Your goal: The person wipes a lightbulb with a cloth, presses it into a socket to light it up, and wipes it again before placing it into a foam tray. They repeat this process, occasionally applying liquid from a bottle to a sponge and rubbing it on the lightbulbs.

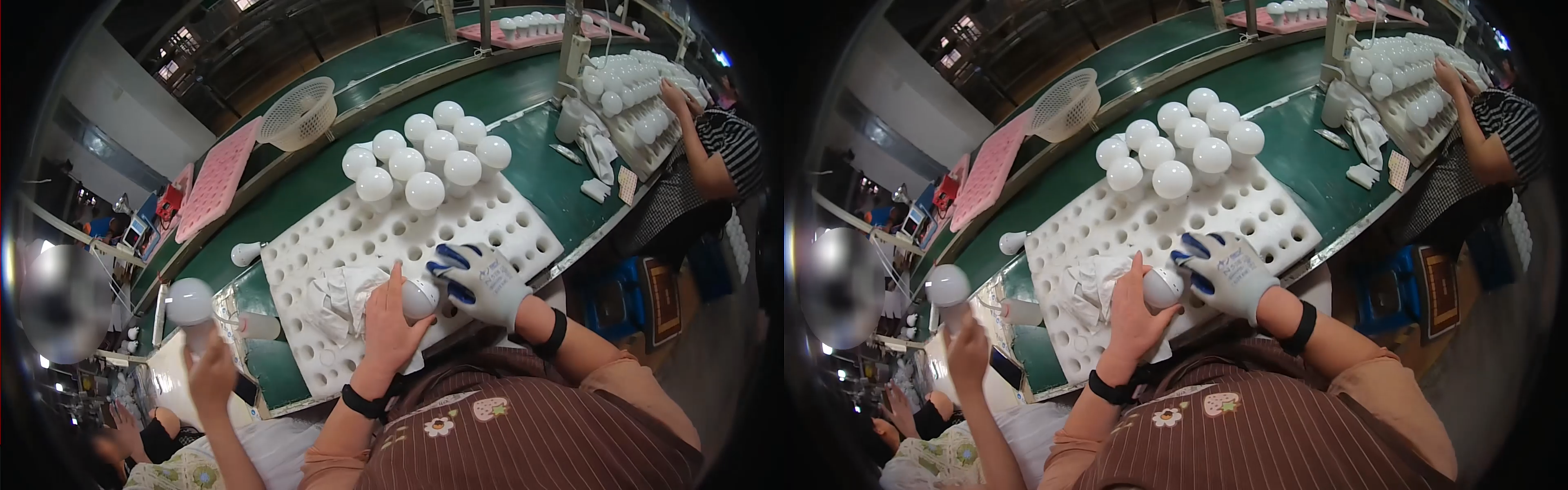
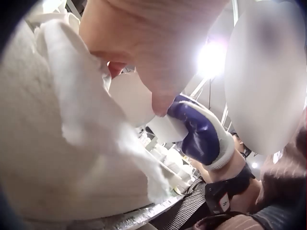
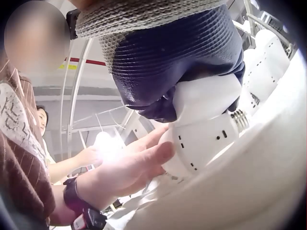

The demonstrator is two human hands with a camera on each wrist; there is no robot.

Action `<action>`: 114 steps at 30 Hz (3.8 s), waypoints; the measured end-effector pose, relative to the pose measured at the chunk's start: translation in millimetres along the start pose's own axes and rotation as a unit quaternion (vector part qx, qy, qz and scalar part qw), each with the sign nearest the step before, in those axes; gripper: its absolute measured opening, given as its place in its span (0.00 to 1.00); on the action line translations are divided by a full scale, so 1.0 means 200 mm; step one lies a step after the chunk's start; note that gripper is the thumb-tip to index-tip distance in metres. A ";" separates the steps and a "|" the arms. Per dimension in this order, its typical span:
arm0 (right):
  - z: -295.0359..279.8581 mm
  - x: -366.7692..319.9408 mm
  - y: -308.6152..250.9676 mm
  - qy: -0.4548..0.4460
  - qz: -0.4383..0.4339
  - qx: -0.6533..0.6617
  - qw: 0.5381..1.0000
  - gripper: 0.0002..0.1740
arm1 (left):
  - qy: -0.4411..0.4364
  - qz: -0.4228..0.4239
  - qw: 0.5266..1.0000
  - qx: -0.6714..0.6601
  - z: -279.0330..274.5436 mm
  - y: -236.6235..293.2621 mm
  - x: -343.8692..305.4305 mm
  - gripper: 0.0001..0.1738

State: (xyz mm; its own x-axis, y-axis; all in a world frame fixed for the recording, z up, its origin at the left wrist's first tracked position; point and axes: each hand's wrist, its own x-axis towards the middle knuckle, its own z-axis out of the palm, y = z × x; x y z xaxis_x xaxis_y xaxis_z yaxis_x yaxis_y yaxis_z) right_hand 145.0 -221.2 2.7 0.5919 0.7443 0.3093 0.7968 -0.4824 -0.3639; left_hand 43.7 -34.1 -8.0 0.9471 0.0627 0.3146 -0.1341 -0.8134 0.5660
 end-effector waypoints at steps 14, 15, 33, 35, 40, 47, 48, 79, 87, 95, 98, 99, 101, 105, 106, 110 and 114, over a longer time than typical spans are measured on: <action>-0.08 0.07 0.13 -0.023 0.093 -0.016 0.995 0.27 | 0.037 0.022 0.999 -0.002 -0.02 -0.06 -0.04 0.47; -0.08 0.07 0.13 -0.008 0.084 -0.019 0.996 0.27 | 0.031 0.016 0.999 0.023 -0.06 -0.03 -0.05 0.47; 0.01 -0.01 0.22 0.045 0.095 0.001 0.994 0.27 | 0.198 -0.274 0.913 0.227 -0.30 -0.43 -0.41 0.25; 0.01 -0.03 0.22 0.049 0.101 -0.004 0.994 0.27 | 0.242 -0.257 0.923 0.149 -0.31 -0.37 -0.39 0.22; 0.00 -0.07 0.24 0.064 0.133 0.021 0.989 0.27 | 0.250 -0.162 0.949 0.099 -0.34 -0.20 -0.30 0.24; 0.00 -0.10 0.25 0.075 0.135 0.051 0.987 0.28 | 0.214 -0.050 0.971 0.088 -0.30 -0.03 -0.15 0.26; -0.03 -0.10 0.24 0.078 0.141 0.072 0.984 0.28 | 0.210 -0.038 0.973 0.083 -0.29 -0.02 -0.13 0.26; -0.11 -0.26 0.38 0.161 0.203 0.235 0.937 0.27 | -0.013 -0.293 0.903 -0.314 0.05 0.29 0.16 0.17; -0.10 -0.27 0.38 0.148 0.182 0.188 0.954 0.27 | -0.049 -0.302 0.886 -0.349 0.05 0.31 0.17 0.19; -0.09 -0.26 0.38 0.130 0.161 0.112 0.972 0.28 | -0.057 -0.279 0.885 -0.368 0.06 0.29 0.14 0.20; -0.14 -0.24 0.30 0.117 0.160 0.102 0.975 0.30 | -0.055 -0.258 0.895 -0.360 0.07 0.30 0.13 0.19; -0.16 -0.23 0.24 0.123 0.158 0.088 0.976 0.31 | -0.055 -0.246 0.902 -0.352 0.08 0.31 0.13 0.18; -0.20 -0.20 0.12 0.116 0.096 0.084 0.985 0.30 | -0.058 -0.235 0.912 -0.332 0.10 0.31 0.12 0.17; -0.19 -0.15 0.01 0.055 0.056 0.019 0.997 0.30 | -0.068 -0.254 0.943 -0.204 0.14 0.29 0.12 0.16; -0.17 -0.15 0.05 0.060 0.059 -0.031 0.996 0.32 | -0.082 -0.231 0.947 -0.207 0.11 0.30 0.12 0.18; -0.09 -0.18 0.25 0.089 0.138 -0.026 0.986 0.26 | -0.017 -0.120 0.973 -0.198 0.07 0.29 0.13 0.18; -0.24 -0.12 0.00 0.072 0.126 0.048 0.988 0.30 | 0.025 -0.081 0.976 -0.201 0.12 0.29 0.13 0.17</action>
State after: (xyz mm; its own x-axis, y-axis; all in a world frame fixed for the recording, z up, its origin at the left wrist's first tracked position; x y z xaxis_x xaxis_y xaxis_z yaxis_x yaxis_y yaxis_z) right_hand 135.7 -261.8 38.2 0.7871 0.5285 0.3179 0.6104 -0.5934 -0.5248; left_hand 67.6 -93.5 15.4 0.9512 0.2088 0.2272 -0.0962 -0.4988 0.8614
